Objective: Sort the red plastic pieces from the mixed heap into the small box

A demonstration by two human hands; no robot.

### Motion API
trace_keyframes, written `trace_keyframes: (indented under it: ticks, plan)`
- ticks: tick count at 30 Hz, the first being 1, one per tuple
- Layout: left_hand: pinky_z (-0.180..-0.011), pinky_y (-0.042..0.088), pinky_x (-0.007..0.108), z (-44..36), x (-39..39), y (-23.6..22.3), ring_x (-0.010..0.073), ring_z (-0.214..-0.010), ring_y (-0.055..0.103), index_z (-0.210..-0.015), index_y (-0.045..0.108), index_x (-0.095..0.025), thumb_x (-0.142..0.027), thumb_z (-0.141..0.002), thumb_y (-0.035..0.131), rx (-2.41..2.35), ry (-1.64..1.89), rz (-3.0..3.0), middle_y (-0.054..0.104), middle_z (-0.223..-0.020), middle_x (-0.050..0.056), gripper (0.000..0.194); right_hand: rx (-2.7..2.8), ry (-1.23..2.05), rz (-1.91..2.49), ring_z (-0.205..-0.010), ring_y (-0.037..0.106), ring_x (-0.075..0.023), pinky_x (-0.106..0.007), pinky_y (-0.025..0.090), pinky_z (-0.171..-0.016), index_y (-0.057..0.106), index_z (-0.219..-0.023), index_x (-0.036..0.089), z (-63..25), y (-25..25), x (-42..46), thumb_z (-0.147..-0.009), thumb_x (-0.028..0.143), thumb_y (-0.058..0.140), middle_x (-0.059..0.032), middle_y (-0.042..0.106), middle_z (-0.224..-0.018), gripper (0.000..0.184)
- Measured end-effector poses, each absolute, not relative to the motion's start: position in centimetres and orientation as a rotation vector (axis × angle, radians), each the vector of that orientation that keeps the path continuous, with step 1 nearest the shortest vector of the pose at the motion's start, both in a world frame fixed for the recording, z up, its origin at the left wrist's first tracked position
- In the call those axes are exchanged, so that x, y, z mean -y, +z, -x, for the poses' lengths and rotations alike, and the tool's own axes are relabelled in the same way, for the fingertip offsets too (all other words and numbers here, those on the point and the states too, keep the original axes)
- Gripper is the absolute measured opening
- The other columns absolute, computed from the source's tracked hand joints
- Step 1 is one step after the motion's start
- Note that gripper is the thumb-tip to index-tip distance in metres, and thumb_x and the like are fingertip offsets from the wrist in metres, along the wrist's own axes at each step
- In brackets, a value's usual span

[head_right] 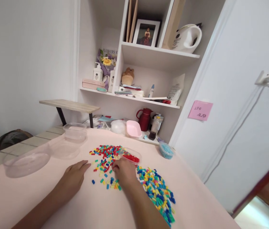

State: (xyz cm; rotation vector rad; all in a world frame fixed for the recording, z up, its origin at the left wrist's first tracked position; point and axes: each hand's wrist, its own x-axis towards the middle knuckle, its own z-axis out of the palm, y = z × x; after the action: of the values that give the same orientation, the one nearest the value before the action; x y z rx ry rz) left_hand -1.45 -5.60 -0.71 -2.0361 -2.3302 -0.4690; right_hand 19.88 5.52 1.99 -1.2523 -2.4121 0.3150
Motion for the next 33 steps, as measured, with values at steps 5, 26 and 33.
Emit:
trace_keyframes:
  ticks: [5, 26, 33]
  plan:
    - [-0.114, 0.028, 0.043, 1.6, 5.5, -1.0, 0.0209, -0.137, 0.041, -0.135, 0.055, -0.018, -0.003, -0.083, 0.033, 2.315, -0.489, 2.044, 0.05, -0.146, 0.011, 0.058, 2.232, 0.412, 1.129, -0.088, 0.064, -0.0186, -0.027, 0.044, -0.078, 0.073, -0.086, 0.027, -20.3, 2.1, -5.9, -0.081, 0.021, 0.055, -0.0007, 0.072, -0.094, 0.02]
    - [-0.112, 0.029, 0.042, 1.7, 5.4, -0.8, 0.0202, -0.135, 0.043, -0.132, 0.058, -0.023, -0.004, -0.083, 0.035, 2.35, -0.58, 2.016, 0.053, -0.144, 0.009, 0.057, 1.771, 0.368, 1.143, -0.078, 0.063, -0.0229, -0.034, 0.048, -0.075, 0.071, -0.086, 0.021, -24.7, 2.6, -9.8, -0.082, 0.041, 0.05, -0.0056, 0.071, -0.083, 0.029]
    - [-0.111, 0.031, 0.043, 2.1, 5.1, -1.5, 0.0207, -0.133, 0.046, -0.129, 0.06, -0.024, -0.006, -0.083, 0.037, 2.327, -0.646, 2.001, 0.056, -0.141, 0.008, 0.055, 1.757, 0.364, 1.129, -0.078, 0.063, -0.023, -0.035, 0.047, -0.077, 0.071, -0.086, 0.021, -24.6, 2.7, -9.7, -0.082, 0.041, 0.049, -0.0052, 0.071, -0.082, 0.029]
